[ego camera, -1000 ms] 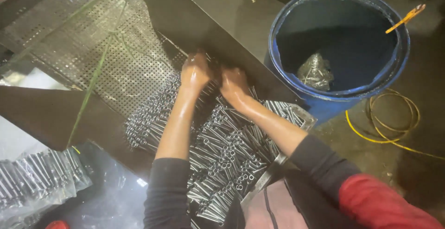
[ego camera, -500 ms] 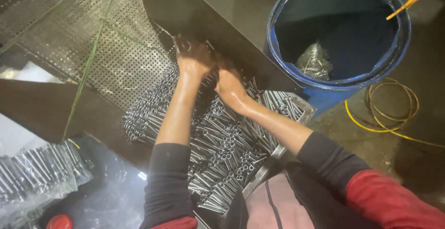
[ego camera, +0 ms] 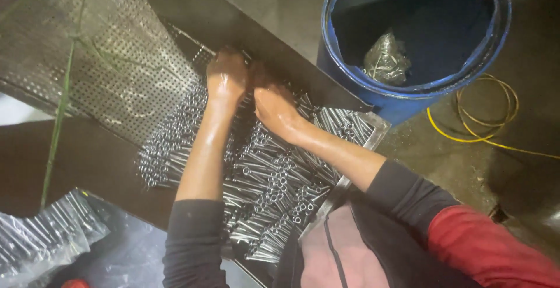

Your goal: Dipping bundles of metal rods into a liquid coating and placing them in a tray.

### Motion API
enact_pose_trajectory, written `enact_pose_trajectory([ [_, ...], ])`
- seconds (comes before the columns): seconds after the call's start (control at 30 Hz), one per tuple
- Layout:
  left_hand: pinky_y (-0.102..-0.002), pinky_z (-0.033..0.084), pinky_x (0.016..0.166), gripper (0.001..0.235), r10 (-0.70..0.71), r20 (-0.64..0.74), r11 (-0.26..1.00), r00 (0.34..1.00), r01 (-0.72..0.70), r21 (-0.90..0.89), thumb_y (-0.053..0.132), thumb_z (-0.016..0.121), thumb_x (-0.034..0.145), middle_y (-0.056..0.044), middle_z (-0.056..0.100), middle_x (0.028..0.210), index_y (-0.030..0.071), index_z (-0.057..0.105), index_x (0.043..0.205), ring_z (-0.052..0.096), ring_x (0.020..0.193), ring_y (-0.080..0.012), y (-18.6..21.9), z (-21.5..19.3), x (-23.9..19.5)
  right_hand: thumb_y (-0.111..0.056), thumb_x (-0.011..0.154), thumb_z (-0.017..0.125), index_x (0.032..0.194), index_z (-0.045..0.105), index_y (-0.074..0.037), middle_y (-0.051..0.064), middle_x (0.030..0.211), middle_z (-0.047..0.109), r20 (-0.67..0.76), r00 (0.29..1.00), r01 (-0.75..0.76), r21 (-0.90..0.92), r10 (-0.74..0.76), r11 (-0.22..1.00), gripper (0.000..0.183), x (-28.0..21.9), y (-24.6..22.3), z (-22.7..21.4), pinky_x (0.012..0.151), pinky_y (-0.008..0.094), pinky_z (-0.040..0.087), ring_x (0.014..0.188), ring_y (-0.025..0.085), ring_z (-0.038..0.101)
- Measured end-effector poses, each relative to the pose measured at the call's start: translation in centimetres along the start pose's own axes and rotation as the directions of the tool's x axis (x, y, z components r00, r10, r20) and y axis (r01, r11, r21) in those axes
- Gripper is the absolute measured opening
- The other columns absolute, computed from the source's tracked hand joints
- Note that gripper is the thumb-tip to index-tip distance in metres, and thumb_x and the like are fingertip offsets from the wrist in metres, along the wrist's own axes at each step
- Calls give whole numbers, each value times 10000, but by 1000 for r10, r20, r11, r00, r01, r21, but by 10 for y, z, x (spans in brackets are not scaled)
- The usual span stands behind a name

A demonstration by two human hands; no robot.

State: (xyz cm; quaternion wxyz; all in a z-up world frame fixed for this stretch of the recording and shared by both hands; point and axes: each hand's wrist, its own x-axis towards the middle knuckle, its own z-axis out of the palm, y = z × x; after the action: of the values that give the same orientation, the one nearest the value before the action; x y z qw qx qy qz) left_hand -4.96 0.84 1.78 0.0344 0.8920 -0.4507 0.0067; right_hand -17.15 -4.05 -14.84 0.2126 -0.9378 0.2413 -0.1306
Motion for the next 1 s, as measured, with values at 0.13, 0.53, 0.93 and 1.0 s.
enact_pose_trajectory([
  [0.13, -462, 637, 744, 258, -11, -19, 998, 1000, 12, 61, 319, 660, 918, -158, 764, 906, 106, 805, 942, 757, 914, -374, -5, 8, 7, -174, 854, 627, 800, 679, -17, 206, 745, 702, -31, 999, 24, -40, -26, 999, 174, 4, 14, 26, 648, 468, 583, 768, 383, 736],
  [0.53, -413, 582, 937, 883, -91, 412, 993, 907, 113, -28, 305, 610, 981, -216, 489, 1479, -80, 106, 1595, 555, 1294, -344, -6, -16, 15, 88, 933, 453, 751, 558, -43, 61, 706, 572, 204, 976, -30, 444, -69, 895, 248, 2, -46, -102, 510, 300, 538, 613, 165, 584],
  [0.93, -532, 610, 704, 316, -262, 115, 928, 958, 283, -243, 329, 870, 752, -200, 746, 834, 46, 774, 852, 753, 902, -402, -31, -23, -131, -310, 902, 765, 1200, 682, -222, 118, 851, 734, -171, 916, 351, -99, -363, 931, 322, 34, -20, -84, 667, 369, 621, 805, 306, 759],
  [1.0, -538, 612, 727, 333, -292, 129, 899, 948, 318, -302, 311, 861, 754, -223, 743, 869, 27, 769, 902, 746, 913, -431, -17, 13, -129, -304, 885, 775, 1178, 672, -196, 139, 848, 722, -127, 929, 324, -181, -348, 929, 329, 22, -45, -109, 650, 413, 627, 784, 344, 755],
])
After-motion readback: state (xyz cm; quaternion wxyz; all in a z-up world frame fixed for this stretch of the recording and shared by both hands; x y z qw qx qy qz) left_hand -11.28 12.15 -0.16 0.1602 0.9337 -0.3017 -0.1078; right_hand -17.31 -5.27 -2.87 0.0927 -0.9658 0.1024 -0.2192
